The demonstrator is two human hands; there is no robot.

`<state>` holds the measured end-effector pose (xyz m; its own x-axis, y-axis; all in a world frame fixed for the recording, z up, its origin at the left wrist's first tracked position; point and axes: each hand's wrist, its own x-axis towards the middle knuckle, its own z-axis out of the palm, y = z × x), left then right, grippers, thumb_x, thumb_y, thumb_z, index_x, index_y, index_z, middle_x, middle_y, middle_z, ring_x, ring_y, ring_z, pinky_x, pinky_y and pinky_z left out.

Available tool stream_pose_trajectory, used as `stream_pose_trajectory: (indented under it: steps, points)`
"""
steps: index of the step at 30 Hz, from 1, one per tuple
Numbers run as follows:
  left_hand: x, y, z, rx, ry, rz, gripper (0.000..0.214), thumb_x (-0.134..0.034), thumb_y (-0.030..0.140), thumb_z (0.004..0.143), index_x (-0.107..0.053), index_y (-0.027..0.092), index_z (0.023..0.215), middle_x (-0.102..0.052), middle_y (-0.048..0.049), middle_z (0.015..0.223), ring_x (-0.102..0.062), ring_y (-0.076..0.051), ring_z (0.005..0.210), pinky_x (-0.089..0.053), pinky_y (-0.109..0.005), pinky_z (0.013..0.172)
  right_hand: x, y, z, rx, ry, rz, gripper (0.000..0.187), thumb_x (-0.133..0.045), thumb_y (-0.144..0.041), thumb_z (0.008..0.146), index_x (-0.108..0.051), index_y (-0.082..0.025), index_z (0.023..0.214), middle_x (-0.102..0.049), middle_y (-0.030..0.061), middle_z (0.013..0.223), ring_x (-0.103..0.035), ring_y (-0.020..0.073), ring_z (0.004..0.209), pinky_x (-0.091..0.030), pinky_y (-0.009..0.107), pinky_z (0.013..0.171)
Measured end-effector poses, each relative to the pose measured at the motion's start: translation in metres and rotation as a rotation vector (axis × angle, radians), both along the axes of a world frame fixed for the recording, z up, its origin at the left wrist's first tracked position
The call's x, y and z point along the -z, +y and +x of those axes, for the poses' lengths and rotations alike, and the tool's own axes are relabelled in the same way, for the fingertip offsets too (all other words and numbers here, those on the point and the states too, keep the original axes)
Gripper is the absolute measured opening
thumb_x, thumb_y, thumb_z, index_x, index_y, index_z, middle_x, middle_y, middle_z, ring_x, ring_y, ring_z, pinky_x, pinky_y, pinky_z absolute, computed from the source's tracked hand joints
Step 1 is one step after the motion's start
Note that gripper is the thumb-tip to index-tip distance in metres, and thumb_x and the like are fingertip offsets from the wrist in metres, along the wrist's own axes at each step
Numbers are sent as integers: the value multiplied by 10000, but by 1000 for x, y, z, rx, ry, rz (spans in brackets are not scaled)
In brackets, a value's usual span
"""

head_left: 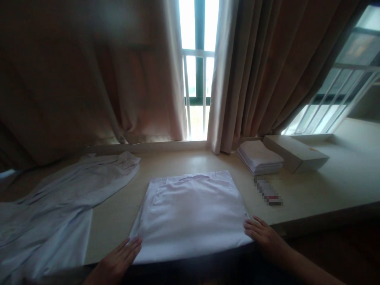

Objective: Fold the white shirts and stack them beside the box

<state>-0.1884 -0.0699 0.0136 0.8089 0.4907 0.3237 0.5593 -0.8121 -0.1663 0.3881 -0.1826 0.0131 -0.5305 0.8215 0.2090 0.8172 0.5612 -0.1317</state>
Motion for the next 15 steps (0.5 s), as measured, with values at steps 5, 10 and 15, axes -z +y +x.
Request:
stream_pose_trajectory:
  steps: [5,10,15]
  points:
    - [-28,-21,-15,-326,-272,-471,383,-499,237,845,-642,375,1172,-661,75,1202,-630,-171,1095,-498,-226,945,-25,-14,8,116,375,-172,364,-459,-137,859,-607,-211,1182,-631,81,1216,-530,222,1207,-313,453,1105]
    - [-78,-1,-2,-558,-573,-931,358,-554,516,803,-702,333,1072,-691,45,1146,-596,-259,1135,-468,-346,983,-65,21,11,402,805,-386,279,-540,-406,884,-687,-178,949,-690,58,906,-631,222,864,-491,323,777]
    - [-110,63,24,-663,-823,-1042,463,-657,565,704,-708,179,955,-727,-15,843,-655,-237,840,-521,-299,759,-81,97,13,494,1207,-495,421,-627,-566,786,-626,-152,862,-638,28,767,-574,163,670,-447,258,606]
